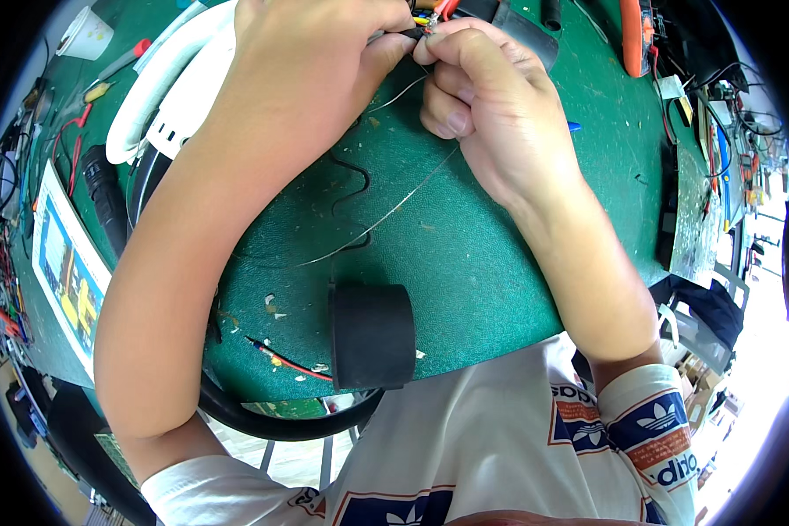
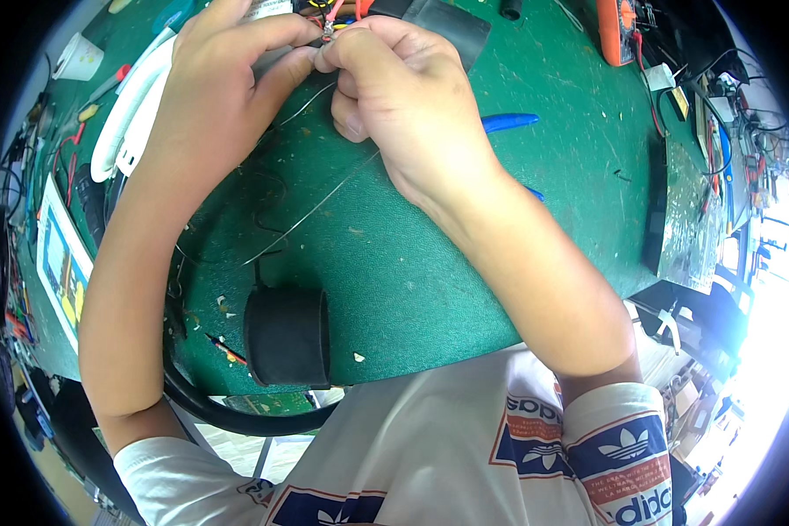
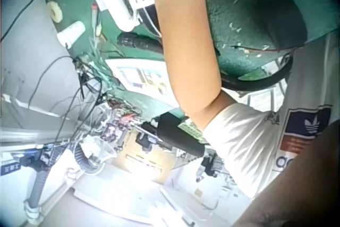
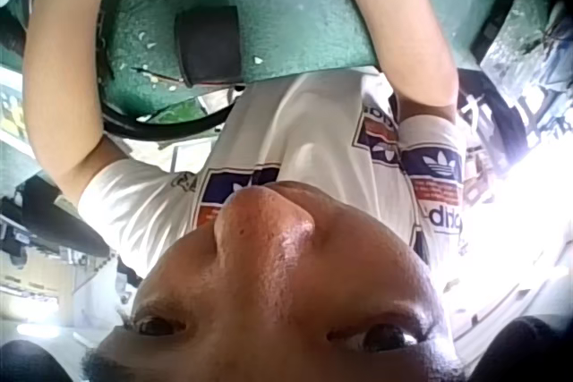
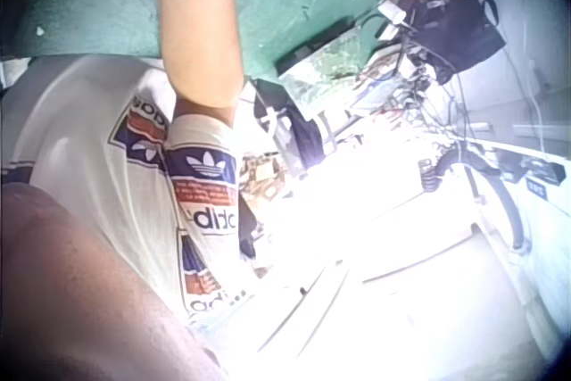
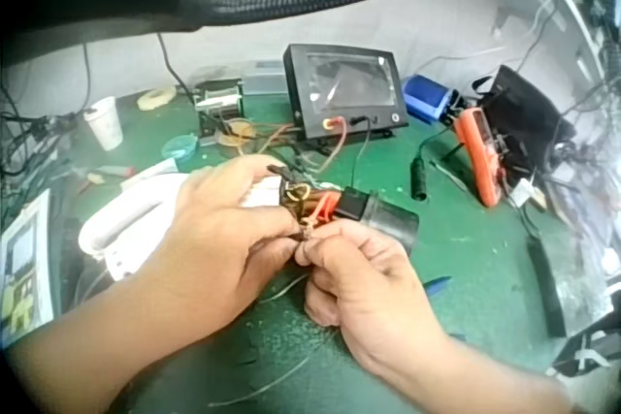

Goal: The person strips insulation from multiple colored wires on a large black connector using a blue-handled tool and twists the exposed wire ends by hand.

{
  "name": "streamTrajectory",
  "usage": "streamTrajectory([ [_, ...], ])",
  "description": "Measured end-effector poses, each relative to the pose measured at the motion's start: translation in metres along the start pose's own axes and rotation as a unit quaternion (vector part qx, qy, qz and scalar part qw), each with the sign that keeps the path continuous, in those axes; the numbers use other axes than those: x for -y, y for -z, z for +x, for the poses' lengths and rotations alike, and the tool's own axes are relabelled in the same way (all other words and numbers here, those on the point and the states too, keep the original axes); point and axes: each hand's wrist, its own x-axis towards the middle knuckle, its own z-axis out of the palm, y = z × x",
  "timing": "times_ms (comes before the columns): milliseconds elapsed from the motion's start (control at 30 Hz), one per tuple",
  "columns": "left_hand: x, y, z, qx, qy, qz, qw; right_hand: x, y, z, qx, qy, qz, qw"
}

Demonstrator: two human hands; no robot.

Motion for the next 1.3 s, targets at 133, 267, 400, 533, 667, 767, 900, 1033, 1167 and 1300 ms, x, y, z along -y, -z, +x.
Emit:
streamTrajectory([
  [133,-0.004,0.003,0.004,0.004,0.009,-0.017,1.0,0.013,0.0,-0.002,0.015,-0.026,-0.033,0.999],
  [267,-0.009,0.008,0.002,0.013,0.04,-0.022,0.999,0.053,0.012,-0.017,0.104,0.041,-0.335,0.935],
  [400,-0.009,0.009,-0.002,0.055,0.076,0.038,0.995,0.084,0.04,-0.048,0.162,0.215,-0.647,0.713],
  [533,-0.006,0.008,0.002,0.066,0.075,0.026,0.995,0.071,0.067,-0.067,0.185,0.226,-0.751,0.593],
  [667,-0.012,0.008,0.007,0.023,0.057,-0.059,0.996,0.052,0.089,-0.069,0.182,0.221,-0.755,0.59],
  [767,-0.016,0.011,0.008,0.021,0.064,-0.049,0.997,0.046,0.104,-0.069,0.18,0.217,-0.746,0.604],
  [900,-0.012,0.012,0.008,0.056,0.056,0.007,0.997,0.047,0.109,-0.072,0.143,0.2,-0.699,0.672],
  [1033,-0.011,0.013,0.004,0.043,0.061,-0.052,0.996,0.072,0.09,-0.06,0.181,0.267,-0.662,0.677],
  [1167,-0.016,0.013,0.002,0.025,0.047,-0.072,0.996,0.098,0.059,-0.025,0.219,0.395,-0.739,0.5],
  [1300,-0.012,0.018,0.006,0.048,0.032,-0.039,0.998,0.092,0.027,-0.006,0.136,0.43,-0.779,0.435],
])
